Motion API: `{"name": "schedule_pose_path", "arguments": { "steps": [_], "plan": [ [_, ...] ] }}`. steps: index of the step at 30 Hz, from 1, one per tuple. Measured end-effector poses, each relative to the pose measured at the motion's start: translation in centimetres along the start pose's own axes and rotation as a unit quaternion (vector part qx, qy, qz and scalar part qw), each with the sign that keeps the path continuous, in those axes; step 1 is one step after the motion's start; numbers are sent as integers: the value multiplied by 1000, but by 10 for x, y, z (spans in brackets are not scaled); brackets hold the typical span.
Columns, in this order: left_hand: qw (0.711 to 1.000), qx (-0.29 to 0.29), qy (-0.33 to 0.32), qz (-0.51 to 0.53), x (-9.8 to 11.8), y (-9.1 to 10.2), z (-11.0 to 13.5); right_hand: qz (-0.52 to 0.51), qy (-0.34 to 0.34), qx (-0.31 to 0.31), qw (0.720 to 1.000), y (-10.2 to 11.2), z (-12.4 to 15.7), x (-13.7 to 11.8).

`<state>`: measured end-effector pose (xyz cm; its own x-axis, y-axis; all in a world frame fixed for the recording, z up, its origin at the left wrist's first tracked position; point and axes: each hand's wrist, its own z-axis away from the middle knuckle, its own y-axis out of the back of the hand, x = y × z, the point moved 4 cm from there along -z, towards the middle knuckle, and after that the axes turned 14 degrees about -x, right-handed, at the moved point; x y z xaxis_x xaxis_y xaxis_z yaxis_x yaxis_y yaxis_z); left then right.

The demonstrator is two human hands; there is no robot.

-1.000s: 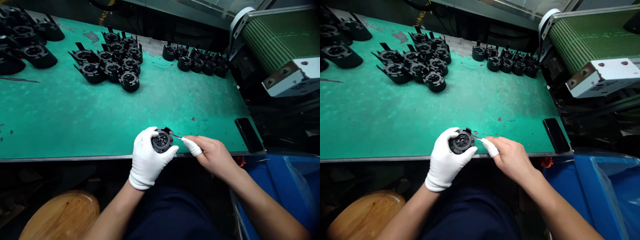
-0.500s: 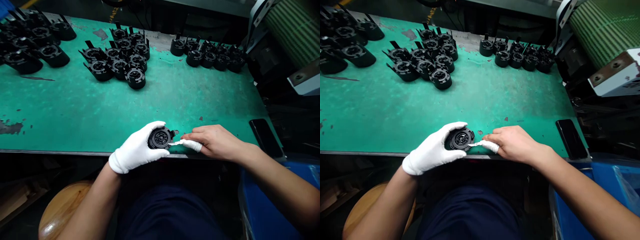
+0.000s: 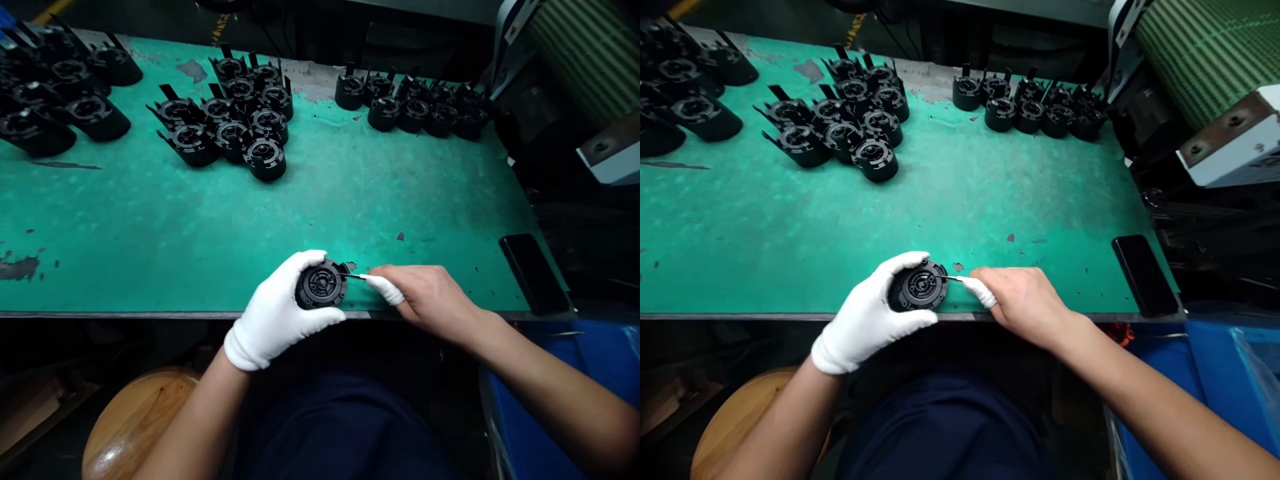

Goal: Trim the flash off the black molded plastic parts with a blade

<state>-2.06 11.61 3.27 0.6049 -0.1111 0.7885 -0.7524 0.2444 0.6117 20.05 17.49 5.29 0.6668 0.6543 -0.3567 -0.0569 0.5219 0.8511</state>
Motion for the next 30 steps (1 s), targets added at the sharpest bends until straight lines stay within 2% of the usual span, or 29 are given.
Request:
{"name": "schedule_pose_path", "arguments": {
  "steps": [3, 6, 9, 15, 20, 25, 30],
  "plan": [
    [996, 92, 10, 3, 4, -15, 10, -67, 12, -7, 998, -8, 14, -8],
    [991, 135, 19, 4, 6, -27, 15, -74, 20, -33, 996, -15, 21, -20],
    [991, 135, 17, 3, 5, -30, 15, -72, 3, -57, 996, -19, 20, -27],
    [991, 130, 7, -7, 6, -25, 13, -79, 16, -109, 991, -18, 15, -34],
    [991, 133, 7, -4, 6, -26, 13, -59, -6, -82, 995, -14, 19, -31],
    [991, 135, 1, -1, 6, -25, 12, -66, 20, -105, 992, -16, 16, -30],
    [992, 128, 7, 3, 6, -25, 12, -60, 22, -64, 996, -15, 13, -27]
  ]
}}
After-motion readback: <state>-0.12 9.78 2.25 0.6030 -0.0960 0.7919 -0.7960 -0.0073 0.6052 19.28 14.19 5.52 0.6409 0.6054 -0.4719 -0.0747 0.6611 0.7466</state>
